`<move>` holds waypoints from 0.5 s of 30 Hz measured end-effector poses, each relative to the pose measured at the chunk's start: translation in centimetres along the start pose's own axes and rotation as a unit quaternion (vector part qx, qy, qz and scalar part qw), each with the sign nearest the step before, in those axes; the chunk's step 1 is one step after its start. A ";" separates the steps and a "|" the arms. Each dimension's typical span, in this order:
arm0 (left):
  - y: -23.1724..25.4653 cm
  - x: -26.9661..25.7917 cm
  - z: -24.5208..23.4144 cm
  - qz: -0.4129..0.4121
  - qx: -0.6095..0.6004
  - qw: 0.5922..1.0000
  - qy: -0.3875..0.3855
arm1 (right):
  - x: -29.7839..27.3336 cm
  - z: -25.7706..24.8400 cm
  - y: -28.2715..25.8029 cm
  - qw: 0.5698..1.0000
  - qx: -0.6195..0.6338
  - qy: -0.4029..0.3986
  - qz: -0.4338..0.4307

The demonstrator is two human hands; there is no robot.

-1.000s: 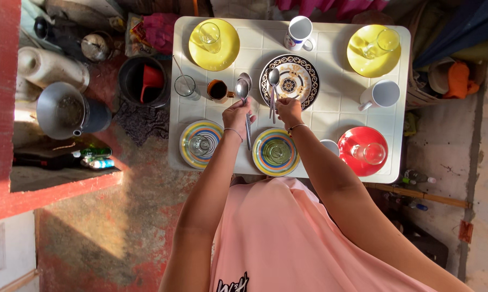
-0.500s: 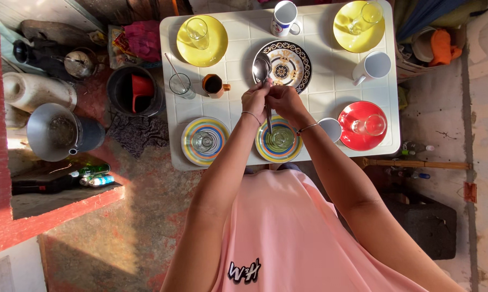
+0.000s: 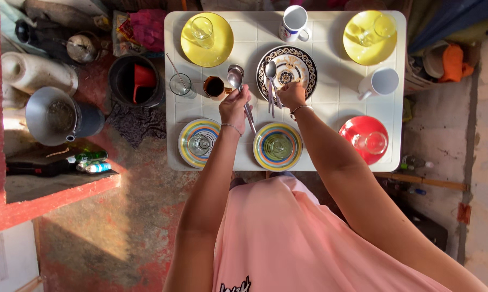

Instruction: The person organizes plates, cups, and spoons on a table, rearranging them into specific positions and stacking some items onto a central platter.

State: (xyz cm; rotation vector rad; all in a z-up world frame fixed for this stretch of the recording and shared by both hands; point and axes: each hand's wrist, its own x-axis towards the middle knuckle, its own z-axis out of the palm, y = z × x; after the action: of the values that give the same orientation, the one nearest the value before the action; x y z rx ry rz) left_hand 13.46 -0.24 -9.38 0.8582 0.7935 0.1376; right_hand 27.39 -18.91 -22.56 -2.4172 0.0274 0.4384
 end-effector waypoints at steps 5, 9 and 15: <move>1.0 -1.2 0.1 -0.006 0.012 1.000 0.026 | 2.4 2.4 -0.7 0.997 -0.071 -0.030 -0.008; 0.2 -1.1 -0.3 -0.001 0.000 0.999 0.043 | 1.7 2.5 -3.0 0.994 -0.083 -0.044 0.050; -0.2 -1.1 0.1 0.011 -0.019 0.999 0.048 | 2.2 2.0 -4.3 0.989 -0.111 -0.077 0.066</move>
State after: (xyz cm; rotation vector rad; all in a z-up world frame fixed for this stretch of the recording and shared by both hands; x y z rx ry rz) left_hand 12.71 -0.87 -8.87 0.8292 0.8701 0.2138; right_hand 29.38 -14.10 -22.06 -2.6022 0.0754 0.7216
